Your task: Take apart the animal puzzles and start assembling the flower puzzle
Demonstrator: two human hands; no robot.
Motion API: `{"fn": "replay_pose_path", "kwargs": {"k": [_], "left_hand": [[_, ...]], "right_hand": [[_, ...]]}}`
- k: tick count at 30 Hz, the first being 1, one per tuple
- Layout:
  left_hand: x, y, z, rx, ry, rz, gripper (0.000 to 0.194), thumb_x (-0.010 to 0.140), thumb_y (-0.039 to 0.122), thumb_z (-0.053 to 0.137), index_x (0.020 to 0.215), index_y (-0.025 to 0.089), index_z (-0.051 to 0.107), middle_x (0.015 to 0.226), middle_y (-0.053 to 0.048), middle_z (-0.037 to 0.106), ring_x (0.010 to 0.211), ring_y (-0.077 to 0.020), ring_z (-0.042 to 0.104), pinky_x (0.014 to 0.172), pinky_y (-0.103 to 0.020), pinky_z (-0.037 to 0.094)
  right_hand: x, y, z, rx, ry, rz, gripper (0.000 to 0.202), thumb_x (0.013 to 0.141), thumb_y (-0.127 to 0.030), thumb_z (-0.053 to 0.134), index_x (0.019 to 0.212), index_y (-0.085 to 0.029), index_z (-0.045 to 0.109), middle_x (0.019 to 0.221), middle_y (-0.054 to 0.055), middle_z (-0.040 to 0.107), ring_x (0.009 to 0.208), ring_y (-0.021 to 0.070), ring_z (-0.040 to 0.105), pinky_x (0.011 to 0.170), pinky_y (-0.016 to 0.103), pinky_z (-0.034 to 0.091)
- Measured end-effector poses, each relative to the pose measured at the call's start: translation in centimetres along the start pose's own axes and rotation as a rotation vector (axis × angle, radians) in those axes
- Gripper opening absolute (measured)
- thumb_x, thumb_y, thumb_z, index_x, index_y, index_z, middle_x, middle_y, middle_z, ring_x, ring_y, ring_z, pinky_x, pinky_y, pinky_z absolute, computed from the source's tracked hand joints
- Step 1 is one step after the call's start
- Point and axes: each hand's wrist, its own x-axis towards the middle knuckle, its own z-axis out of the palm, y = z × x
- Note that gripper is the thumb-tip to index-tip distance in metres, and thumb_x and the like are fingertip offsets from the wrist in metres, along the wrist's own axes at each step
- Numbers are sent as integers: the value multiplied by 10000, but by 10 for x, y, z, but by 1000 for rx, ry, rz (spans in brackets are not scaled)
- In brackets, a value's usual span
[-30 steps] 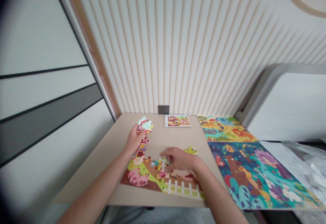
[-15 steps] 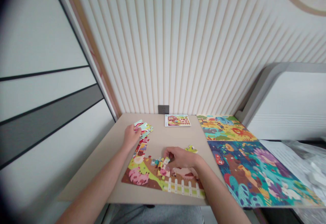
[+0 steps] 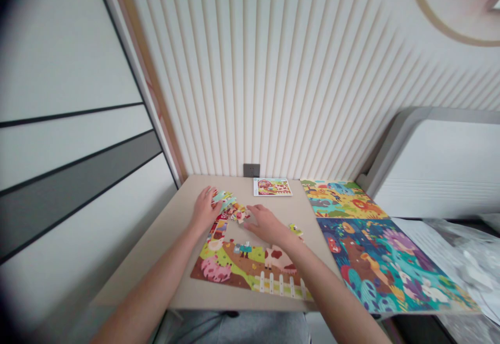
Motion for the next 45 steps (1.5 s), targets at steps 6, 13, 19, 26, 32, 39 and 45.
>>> {"fn": "replay_pose_path", "kwargs": {"k": [6,13,19,26,32,39,45], "left_hand": [[-19,45,-16,-239,-372,388,483,893,284,595,1373,247,555,1449,-100,534,1396,-281,418,1204,-497,253],[-29,61,-18,-461,-576,438,399,858,271,649,1257,281,661,1343,-74,636,1321,-258,515,1206,-488,258],[-27,68,-46,-374,-602,497,348,916,324,586,1251,276,670,1284,-83,667,1260,-261,562,1146,-462,359],[-78,58,-90,-228,-682,525,703,794,433,749,1444,330,503,1485,-78,506,1366,-327,457,1178,-504,311],[-111,42,-88,-133,-611,415,790,850,389,707,1542,311,334,1563,-68,412,1428,-283,391,1195,-487,314],[-117,46,-84,-86,-485,518,421,996,334,527,1412,272,530,1404,-51,600,1339,-223,522,1148,-450,418],[-124,40,-78,-33,-343,457,293,1043,295,409,1143,204,668,1124,-74,741,1010,-194,719,894,-309,582]], "right_hand": [[-91,-34,17,-236,-202,-123,700,938,-561,554,1557,-348,307,1612,110,318,1475,357,274,1177,576,210],[-87,-11,18,-283,-249,-229,715,922,-628,522,1540,-306,359,1602,124,337,1466,308,312,1204,548,139],[-54,6,11,-276,-189,-378,696,854,-619,617,1434,-248,521,1437,151,528,1309,321,484,1127,493,310],[-56,11,12,-246,-98,-411,766,787,-579,704,1436,-222,508,1407,167,493,1273,331,478,1080,476,377],[-65,7,12,-302,-31,-399,674,814,-556,688,1390,-231,557,1372,164,488,1252,334,482,1091,511,363],[-69,10,17,-321,4,-297,645,865,-539,635,1435,-259,522,1414,150,496,1274,328,493,1096,493,372],[-69,15,11,-270,-81,-309,809,776,-697,672,1440,-258,529,1442,162,507,1310,351,478,1109,498,350]]}}
